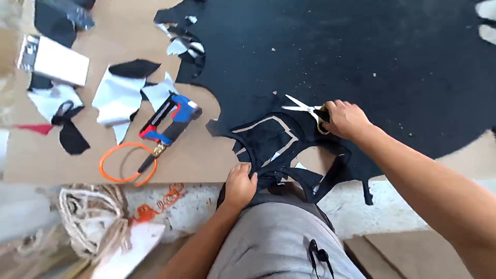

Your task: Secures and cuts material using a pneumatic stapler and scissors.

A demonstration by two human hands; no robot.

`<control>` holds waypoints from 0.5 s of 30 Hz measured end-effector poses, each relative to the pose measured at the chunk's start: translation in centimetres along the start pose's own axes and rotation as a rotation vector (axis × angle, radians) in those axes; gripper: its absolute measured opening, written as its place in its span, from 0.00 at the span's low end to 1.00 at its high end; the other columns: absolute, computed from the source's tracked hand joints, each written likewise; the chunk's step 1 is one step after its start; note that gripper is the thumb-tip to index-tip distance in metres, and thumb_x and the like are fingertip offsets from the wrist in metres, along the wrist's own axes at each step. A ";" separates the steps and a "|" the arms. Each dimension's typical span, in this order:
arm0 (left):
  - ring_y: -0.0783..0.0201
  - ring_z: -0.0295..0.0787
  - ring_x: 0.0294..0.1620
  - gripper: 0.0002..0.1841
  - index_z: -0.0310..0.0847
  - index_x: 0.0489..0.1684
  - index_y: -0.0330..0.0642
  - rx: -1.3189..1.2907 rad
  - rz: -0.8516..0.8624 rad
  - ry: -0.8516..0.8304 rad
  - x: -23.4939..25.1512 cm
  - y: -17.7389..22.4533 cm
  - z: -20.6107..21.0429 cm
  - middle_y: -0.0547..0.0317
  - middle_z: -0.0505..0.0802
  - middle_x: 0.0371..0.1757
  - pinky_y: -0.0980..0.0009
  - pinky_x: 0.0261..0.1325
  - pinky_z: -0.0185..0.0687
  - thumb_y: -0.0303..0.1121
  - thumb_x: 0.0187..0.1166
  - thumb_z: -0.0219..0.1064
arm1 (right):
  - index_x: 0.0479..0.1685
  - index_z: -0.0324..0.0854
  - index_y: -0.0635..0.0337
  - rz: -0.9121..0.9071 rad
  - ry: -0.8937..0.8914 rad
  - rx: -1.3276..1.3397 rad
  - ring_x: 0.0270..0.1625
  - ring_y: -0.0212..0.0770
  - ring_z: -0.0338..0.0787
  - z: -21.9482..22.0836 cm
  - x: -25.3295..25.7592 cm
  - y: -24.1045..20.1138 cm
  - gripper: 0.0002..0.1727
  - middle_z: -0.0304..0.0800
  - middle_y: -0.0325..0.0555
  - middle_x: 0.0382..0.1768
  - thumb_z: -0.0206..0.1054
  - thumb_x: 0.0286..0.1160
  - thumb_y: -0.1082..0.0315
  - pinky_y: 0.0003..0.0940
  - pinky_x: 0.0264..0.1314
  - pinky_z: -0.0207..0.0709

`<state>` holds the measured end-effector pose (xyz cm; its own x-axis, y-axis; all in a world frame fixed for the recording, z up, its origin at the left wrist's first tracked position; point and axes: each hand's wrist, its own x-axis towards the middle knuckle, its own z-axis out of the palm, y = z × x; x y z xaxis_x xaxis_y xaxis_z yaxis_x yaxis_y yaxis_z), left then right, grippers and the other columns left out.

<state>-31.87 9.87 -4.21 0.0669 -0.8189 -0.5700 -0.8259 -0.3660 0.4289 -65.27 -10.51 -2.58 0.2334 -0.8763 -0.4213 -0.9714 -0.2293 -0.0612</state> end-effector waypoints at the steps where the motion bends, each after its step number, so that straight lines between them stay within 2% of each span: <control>1: 0.46 0.84 0.71 0.26 0.80 0.74 0.40 -0.020 -0.059 0.025 -0.1 1.0 0.9 0.44 0.89 0.68 0.45 0.76 0.78 0.45 0.83 0.68 | 0.70 0.74 0.63 0.009 -0.039 -0.009 0.58 0.71 0.88 -0.3 -0.2 -0.2 0.31 0.85 0.68 0.59 0.76 0.69 0.57 0.72 0.53 0.81; 3: 0.45 0.84 0.72 0.25 0.80 0.73 0.39 -0.031 -0.174 0.048 -0.1 2.2 1.7 0.43 0.88 0.68 0.45 0.76 0.79 0.44 0.82 0.69 | 0.81 0.68 0.55 -0.005 -0.122 -0.033 0.48 0.74 0.91 -0.8 -0.6 -0.2 0.37 0.88 0.69 0.51 0.74 0.69 0.62 0.75 0.41 0.81; 4: 0.45 0.84 0.72 0.24 0.81 0.71 0.39 -0.049 -0.216 0.056 -0.2 2.4 1.8 0.42 0.88 0.67 0.45 0.75 0.79 0.44 0.82 0.70 | 0.82 0.69 0.51 -0.024 -0.167 -0.068 0.45 0.74 0.91 -1.1 -0.8 -0.1 0.37 0.89 0.69 0.44 0.74 0.68 0.62 0.75 0.39 0.80; 6: 0.45 0.84 0.71 0.22 0.84 0.67 0.38 -0.110 -0.278 0.063 -0.2 2.8 1.5 0.41 0.89 0.64 0.45 0.75 0.79 0.42 0.81 0.71 | 0.69 0.81 0.50 -0.087 -0.227 -0.102 0.38 0.71 0.91 -2.3 -1.4 0.9 0.27 0.90 0.64 0.33 0.76 0.66 0.61 0.73 0.35 0.79; 7: 0.45 0.85 0.70 0.20 0.85 0.65 0.38 -0.148 -0.297 0.073 -0.1 2.9 1.4 0.42 0.89 0.63 0.45 0.74 0.79 0.41 0.81 0.71 | 0.67 0.85 0.50 -0.132 -0.259 -0.073 0.38 0.67 0.91 -3.1 -1.8 1.6 0.25 0.91 0.60 0.32 0.77 0.66 0.62 0.73 0.36 0.79; 9: 0.46 0.86 0.68 0.17 0.87 0.61 0.38 -0.226 -0.331 0.099 0.0 2.7 1.3 0.43 0.90 0.62 0.45 0.74 0.80 0.39 0.81 0.70 | 0.69 0.85 0.43 -0.234 -0.388 0.004 0.39 0.54 0.92 -4.6 -2.7 1.9 0.26 0.94 0.48 0.36 0.78 0.67 0.62 0.67 0.41 0.84; 10: 0.47 0.87 0.67 0.17 0.88 0.60 0.38 -0.258 -0.350 0.104 0.0 2.6 1.3 0.44 0.90 0.62 0.45 0.73 0.80 0.39 0.81 0.70 | 0.67 0.86 0.40 -0.299 -0.468 0.020 0.36 0.47 0.92 -4.8 -3.2 1.4 0.25 0.94 0.42 0.35 0.80 0.67 0.60 0.60 0.40 0.86; 11: 0.48 0.87 0.65 0.16 0.88 0.58 0.38 -0.285 -0.367 0.107 0.1 2.5 1.3 0.45 0.90 0.61 0.45 0.71 0.81 0.38 0.80 0.70 | 0.64 0.86 0.39 -0.358 -0.558 0.016 0.35 0.41 0.91 -4.8 -3.4 0.4 0.25 0.93 0.36 0.34 0.83 0.65 0.53 0.54 0.40 0.87; 13: 0.50 0.88 0.62 0.14 0.89 0.53 0.39 -0.315 -0.386 0.097 0.5 2.3 1.1 0.47 0.91 0.58 0.45 0.69 0.82 0.40 0.79 0.72 | 0.63 0.86 0.38 -0.456 -0.696 -0.050 0.38 0.40 0.91 -4.0 -3.0 -2.5 0.28 0.93 0.36 0.35 0.83 0.62 0.43 0.54 0.45 0.85; 15: 0.51 0.89 0.61 0.13 0.90 0.49 0.40 -0.339 -0.374 0.078 1.0 1.9 1.0 0.49 0.91 0.56 0.46 0.68 0.83 0.41 0.78 0.74 | 0.61 0.87 0.41 -0.550 -0.760 -0.080 0.40 0.43 0.91 -2.7 -1.4 -5.2 0.28 0.92 0.39 0.36 0.82 0.62 0.42 0.56 0.48 0.85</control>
<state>-33.90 8.80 -4.62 0.3754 -0.6304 -0.6795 -0.5105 -0.7525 0.4161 -60.48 -9.22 0.77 0.5401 -0.1312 -0.8313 -0.7208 -0.5821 -0.3764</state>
